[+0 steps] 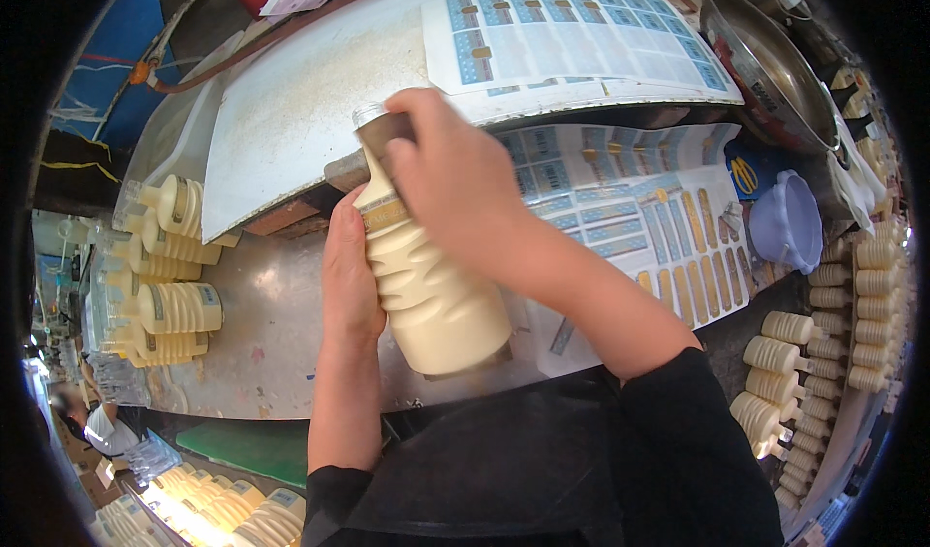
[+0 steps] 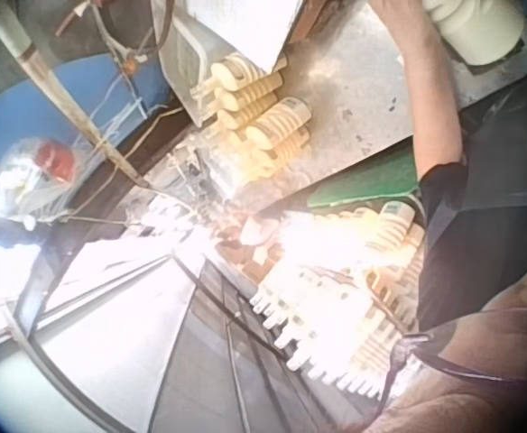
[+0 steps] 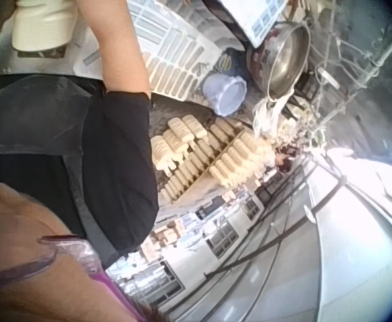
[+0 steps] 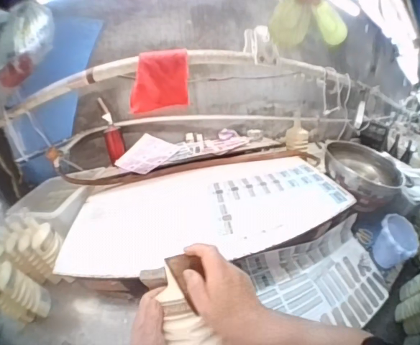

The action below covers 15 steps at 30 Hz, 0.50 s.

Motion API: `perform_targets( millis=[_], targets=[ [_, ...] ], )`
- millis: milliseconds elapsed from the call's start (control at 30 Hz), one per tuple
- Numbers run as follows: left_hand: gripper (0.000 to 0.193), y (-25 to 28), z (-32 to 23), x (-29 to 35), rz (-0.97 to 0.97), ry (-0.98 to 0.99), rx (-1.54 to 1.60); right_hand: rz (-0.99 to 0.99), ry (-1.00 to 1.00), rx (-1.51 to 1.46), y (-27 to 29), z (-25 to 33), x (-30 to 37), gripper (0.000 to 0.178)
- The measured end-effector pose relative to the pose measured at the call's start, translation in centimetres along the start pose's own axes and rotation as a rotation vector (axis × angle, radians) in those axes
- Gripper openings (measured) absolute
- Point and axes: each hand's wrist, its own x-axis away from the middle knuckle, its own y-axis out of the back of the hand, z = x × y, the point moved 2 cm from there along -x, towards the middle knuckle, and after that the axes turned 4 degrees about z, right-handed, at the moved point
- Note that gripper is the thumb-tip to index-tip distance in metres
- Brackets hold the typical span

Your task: The person applies rectangular labels to the sides of ribbed plastic bottles. They pick up a bottle, align and press a label onto its surface, smooth it, and place the bottle aside. The process repeats with multiple bottles on a metal workbench.

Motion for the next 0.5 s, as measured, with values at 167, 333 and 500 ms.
perform_targets(
  millis=[167,333,500],
  targets=[
    [0.049,0.3,1.1,-0.4,0.003,0.006,0.156,-0.042,0.018,-0.027,1.7,-4.0,0.2,0.034],
    [0.057,-0.5,0.7,0.0,-0.012,0.08,0.408,-0.082,0.063,-0.258,1.9,-3.2,-0.1,0.033],
    [0.064,-1.5,-1.0,1.3,0.042,0.079,0.504,0.029,-0.037,-0.18,1.1,-0.8,-0.4,0.033]
  ],
)
